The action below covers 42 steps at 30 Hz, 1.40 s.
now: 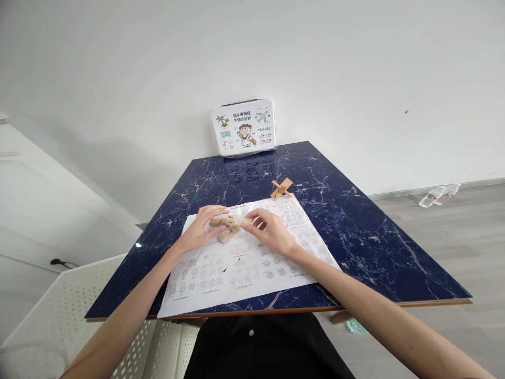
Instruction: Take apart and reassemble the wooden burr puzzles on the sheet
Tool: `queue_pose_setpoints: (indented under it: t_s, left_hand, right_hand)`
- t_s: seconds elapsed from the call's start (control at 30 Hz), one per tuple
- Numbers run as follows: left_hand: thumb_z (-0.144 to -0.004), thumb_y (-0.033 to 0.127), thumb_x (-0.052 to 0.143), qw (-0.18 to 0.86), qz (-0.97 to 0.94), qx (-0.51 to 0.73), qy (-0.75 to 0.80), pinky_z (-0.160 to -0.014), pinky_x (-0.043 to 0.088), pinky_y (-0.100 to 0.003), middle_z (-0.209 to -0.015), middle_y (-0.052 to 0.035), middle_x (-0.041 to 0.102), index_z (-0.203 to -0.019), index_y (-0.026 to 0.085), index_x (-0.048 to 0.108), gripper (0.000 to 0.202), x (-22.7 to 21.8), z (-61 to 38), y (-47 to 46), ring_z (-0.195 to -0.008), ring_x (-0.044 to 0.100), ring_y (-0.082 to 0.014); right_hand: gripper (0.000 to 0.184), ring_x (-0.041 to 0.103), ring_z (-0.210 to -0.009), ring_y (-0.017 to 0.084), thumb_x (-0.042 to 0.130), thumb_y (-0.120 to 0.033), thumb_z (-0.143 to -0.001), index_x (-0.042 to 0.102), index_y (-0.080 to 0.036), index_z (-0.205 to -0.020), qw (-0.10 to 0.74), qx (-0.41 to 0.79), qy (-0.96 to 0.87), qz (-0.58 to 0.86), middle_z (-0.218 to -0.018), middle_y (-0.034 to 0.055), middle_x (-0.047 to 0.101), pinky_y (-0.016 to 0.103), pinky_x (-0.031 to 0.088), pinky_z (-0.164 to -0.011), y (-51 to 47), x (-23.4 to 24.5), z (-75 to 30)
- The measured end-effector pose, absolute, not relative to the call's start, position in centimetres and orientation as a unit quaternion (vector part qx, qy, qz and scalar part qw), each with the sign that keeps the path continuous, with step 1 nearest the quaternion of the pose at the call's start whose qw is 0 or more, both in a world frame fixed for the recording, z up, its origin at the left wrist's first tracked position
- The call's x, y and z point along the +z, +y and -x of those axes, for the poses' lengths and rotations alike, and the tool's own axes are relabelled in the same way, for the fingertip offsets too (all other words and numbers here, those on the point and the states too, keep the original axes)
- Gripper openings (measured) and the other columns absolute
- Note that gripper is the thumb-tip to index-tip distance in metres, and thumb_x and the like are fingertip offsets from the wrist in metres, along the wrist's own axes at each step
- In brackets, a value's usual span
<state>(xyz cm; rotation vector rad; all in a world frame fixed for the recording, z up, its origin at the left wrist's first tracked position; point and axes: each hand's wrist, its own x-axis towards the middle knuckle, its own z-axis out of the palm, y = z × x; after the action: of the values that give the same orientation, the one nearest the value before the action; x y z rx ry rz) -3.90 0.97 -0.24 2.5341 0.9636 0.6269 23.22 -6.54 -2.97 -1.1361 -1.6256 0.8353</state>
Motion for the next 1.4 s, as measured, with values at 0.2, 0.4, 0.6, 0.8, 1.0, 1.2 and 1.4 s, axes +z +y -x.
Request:
queue_pose_setpoints:
  t_s: [0.2, 0.4, 0.6, 0.8, 1.0, 1.2, 1.4]
  left_hand:
    - [-0.057, 0.068, 0.095, 0.197, -0.907, 0.107, 0.357, -0.119, 0.025, -0.08, -0.176, -0.0063, 0.01, -0.159, 0.049, 0.04, 0.118, 0.1, 4.5, 0.7, -0.158, 0.008, -0.052]
    - [-0.076, 0.068, 0.083, 0.178, -0.917, 0.101, 0.341, -0.123, 0.019, -0.078, -0.175, -0.0045, 0.011, -0.139, 0.039, 0.068, 0.071, -0.4, 4.0, 0.6, -0.159, 0.006, -0.0506]
    - [-0.08, 0.065, 0.081, 0.147, -0.919, 0.131, 0.341, -0.125, 0.021, -0.072, -0.171, -0.007, 0.022, -0.127, 0.032, 0.075, 0.058, 0.1, 3.8, 0.6, -0.156, 0.013, -0.0459]
    - [-0.077, 0.058, 0.086, 0.087, -0.925, 0.188, 0.318, -0.125, 0.029, -0.064, -0.15, -0.0081, 0.05, -0.092, 0.025, 0.078, 0.037, 0.4, 4.6, 1.0, -0.146, 0.031, -0.0375]
    - [-0.083, 0.052, 0.084, 0.105, -0.923, 0.218, 0.299, -0.122, 0.036, -0.059, -0.135, -0.0074, 0.063, -0.089, 0.025, 0.078, 0.028, 0.4, 4.6, 1.2, -0.137, 0.044, -0.0326]
    - [-0.086, 0.047, 0.082, 0.278, -0.852, 0.253, 0.365, -0.079, 0.058, -0.037, -0.098, -0.0049, 0.076, -0.104, 0.022, 0.076, 0.032, 0.6, 4.0, 0.3, -0.079, 0.069, -0.0188]
    - [-0.085, 0.043, 0.083, 0.451, -0.763, 0.273, 0.374, -0.066, 0.055, -0.031, -0.083, -0.0026, 0.073, -0.104, 0.019, 0.072, 0.033, 0.4, 3.1, -0.4, -0.064, 0.066, -0.0151]
  right_hand:
    - [0.033, 0.07, -0.082, 0.02, 0.067, -0.056, -0.095, 0.065, -0.024, -0.106, 0.471, 0.335, -0.669, 0.467, -0.112, 0.0082, 0.073, 0.038, 0.059, -0.074, -6.7, -2.8, -23.2]
    - [0.035, 0.069, -0.08, 0.021, 0.068, -0.058, -0.094, 0.065, -0.024, -0.105, 0.463, 0.343, -0.663, 0.478, -0.107, 0.0084, 0.073, 0.039, 0.059, -0.074, -6.7, -2.6, -23.1]
    - [0.033, 0.068, -0.079, 0.02, 0.068, -0.055, -0.094, 0.065, -0.024, -0.105, 0.469, 0.348, -0.66, 0.473, -0.107, 0.0079, 0.072, 0.038, 0.059, -0.072, -6.7, -2.6, -23.1]
    - [0.032, 0.067, -0.076, 0.019, 0.067, -0.055, -0.094, 0.064, -0.024, -0.104, 0.473, 0.35, -0.657, 0.471, -0.106, 0.0074, 0.072, 0.037, 0.057, -0.07, -6.8, -2.5, -23.1]
    - [0.035, 0.067, -0.075, 0.019, 0.068, -0.056, -0.093, 0.064, -0.024, -0.104, 0.473, 0.354, -0.652, 0.475, -0.107, 0.0076, 0.073, 0.037, 0.056, -0.07, -6.7, -2.6, -23.1]
    - [0.036, 0.068, -0.077, 0.018, 0.068, -0.057, -0.095, 0.065, -0.023, -0.108, 0.483, 0.395, -0.645, 0.441, -0.111, 0.0074, 0.072, 0.034, 0.053, -0.067, -6.5, -3.0, -23.3]
    - [0.036, 0.067, -0.069, 0.017, 0.065, -0.055, -0.098, 0.061, -0.023, -0.114, 0.446, 0.442, -0.669, 0.398, -0.088, 0.0025, 0.071, 0.032, 0.048, -0.061, -6.7, -3.0, -23.1]
